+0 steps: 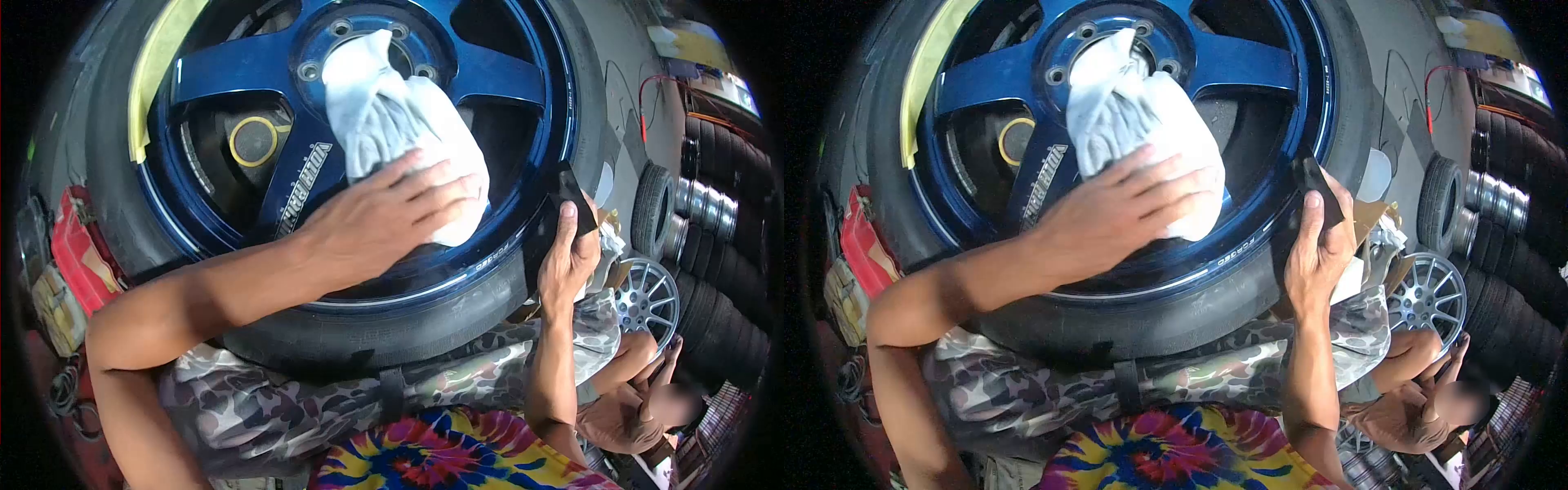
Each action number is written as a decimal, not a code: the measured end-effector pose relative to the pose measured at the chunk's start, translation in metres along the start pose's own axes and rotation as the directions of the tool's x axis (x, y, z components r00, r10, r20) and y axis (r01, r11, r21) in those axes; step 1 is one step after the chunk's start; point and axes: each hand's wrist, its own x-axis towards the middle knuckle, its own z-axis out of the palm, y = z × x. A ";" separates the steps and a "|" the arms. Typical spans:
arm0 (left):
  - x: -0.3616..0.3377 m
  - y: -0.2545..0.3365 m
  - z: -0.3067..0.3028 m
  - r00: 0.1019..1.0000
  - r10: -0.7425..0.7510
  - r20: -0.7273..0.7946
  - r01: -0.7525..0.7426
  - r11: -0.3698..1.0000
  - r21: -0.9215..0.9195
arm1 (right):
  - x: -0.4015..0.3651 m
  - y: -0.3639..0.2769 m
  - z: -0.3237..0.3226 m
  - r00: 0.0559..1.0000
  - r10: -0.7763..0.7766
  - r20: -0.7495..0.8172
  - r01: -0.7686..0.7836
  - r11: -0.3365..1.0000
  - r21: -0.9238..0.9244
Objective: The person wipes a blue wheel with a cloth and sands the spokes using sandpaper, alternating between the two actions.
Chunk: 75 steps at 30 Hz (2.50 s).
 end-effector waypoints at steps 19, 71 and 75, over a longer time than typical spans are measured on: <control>-0.007 -0.055 -0.028 0.950 -0.305 -0.063 0.298 0.949 -0.105 | -0.016 0.030 0.012 0.954 0.205 -0.221 -0.155 0.962 0.223; 0.028 -0.047 -0.006 0.892 -0.453 0.009 0.450 0.884 -0.126 | -0.022 -0.064 0.020 0.892 0.334 0.305 -0.402 0.895 0.195; 0.027 -0.048 -0.006 0.898 -0.441 0.003 0.438 0.890 -0.125 | -0.026 -0.061 0.022 0.865 0.383 0.323 -0.467 0.851 0.239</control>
